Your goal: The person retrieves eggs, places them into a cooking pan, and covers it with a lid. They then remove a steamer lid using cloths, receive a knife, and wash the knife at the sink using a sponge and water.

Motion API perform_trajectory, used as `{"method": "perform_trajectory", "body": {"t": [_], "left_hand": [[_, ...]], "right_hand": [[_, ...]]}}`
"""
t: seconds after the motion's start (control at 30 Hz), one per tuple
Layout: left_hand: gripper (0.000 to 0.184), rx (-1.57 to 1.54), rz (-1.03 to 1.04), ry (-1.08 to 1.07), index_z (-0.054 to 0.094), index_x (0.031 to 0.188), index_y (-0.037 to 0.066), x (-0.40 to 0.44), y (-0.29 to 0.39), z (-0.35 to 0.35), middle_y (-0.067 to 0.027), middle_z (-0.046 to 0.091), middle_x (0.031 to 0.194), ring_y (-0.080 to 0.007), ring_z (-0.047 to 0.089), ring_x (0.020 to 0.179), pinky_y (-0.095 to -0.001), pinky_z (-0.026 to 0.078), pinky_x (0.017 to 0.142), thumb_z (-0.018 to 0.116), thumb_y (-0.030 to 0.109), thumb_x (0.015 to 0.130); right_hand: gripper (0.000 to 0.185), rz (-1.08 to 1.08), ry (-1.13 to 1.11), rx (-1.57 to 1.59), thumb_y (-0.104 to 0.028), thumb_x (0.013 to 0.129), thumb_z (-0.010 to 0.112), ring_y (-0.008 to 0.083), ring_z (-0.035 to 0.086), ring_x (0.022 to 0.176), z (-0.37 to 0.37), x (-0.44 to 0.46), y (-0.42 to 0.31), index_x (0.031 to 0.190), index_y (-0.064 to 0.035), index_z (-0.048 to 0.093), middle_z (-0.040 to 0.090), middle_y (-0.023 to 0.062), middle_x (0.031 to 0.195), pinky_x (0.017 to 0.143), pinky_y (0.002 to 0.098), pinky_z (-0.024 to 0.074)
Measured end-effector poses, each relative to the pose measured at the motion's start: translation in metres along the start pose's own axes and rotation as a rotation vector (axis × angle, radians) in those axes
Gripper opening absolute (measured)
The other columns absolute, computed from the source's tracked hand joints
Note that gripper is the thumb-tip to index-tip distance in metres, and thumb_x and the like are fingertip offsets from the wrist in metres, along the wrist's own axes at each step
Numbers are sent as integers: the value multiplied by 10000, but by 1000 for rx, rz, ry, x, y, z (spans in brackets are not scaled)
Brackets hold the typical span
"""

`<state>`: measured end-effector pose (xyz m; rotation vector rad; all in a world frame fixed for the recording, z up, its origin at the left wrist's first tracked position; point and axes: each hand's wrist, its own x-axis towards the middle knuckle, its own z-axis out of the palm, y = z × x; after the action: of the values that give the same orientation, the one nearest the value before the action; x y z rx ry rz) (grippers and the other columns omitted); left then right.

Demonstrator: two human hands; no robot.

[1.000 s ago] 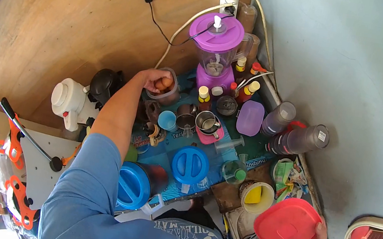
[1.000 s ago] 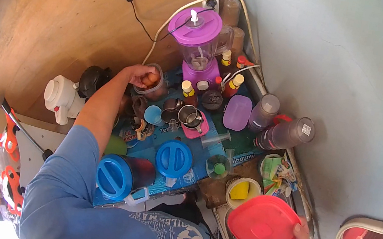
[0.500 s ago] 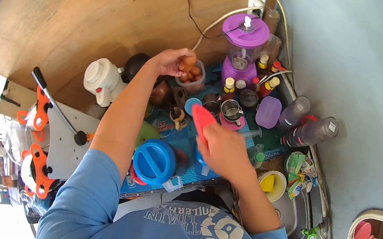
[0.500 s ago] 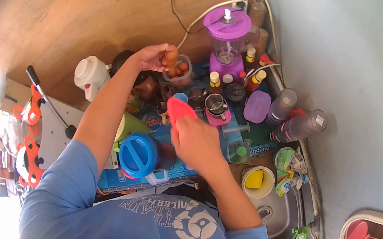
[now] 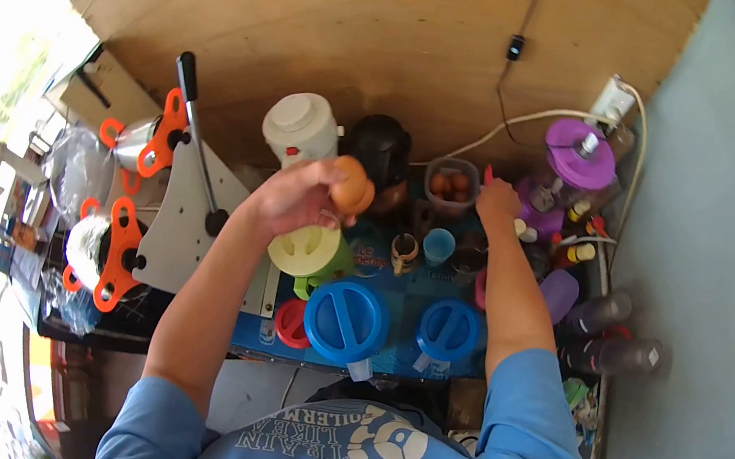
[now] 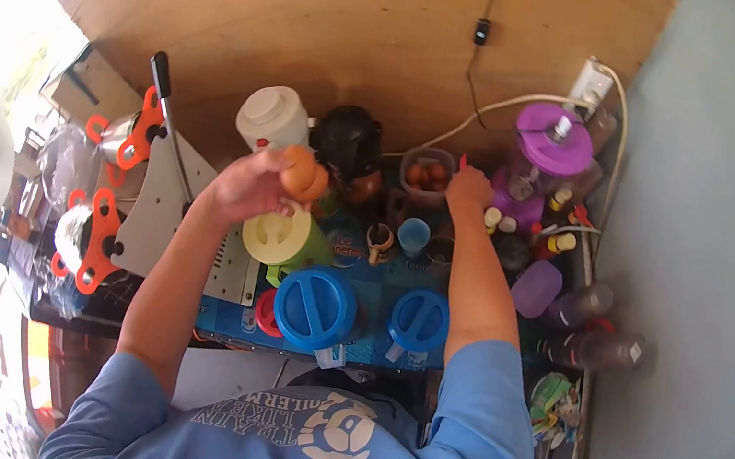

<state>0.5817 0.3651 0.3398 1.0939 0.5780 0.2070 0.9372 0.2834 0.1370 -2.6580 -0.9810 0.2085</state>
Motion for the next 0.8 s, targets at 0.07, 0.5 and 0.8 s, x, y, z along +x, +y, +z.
{"method": "perform_trajectory", "body": {"t": [0.07, 0.5, 0.8], "left_hand": [[556, -44, 16, 18, 559, 1198, 17, -35, -13, -11, -134, 655, 1055, -229, 664, 867, -305, 553, 659, 706, 404, 827], [492, -294, 116, 363, 669, 982, 53, -240, -145, -13, -209, 634, 872, -320, 613, 842, -314, 501, 533, 677, 523, 837], [470, -698, 37, 561, 642, 1136, 37, -304, -187, 11, -248, 548, 1243, -383, 657, 924, -371, 589, 665, 726, 340, 787]], "right_hand": [[296, -14, -27, -52, -295, 956, 551, 359, 673, 1047, 5, 14, -2, 1008, -38, 688, 688, 218, 1093, 846, 471, 552], [202, -509, -83, -465, -142, 872, 573, 293, 720, 942, 103, 84, -34, 900, -129, 773, 740, 138, 956, 765, 421, 580], [189, -628, -140, -612, -187, 860, 604, 288, 727, 928, 125, 106, -44, 906, -115, 773, 743, 131, 948, 770, 421, 582]]}}
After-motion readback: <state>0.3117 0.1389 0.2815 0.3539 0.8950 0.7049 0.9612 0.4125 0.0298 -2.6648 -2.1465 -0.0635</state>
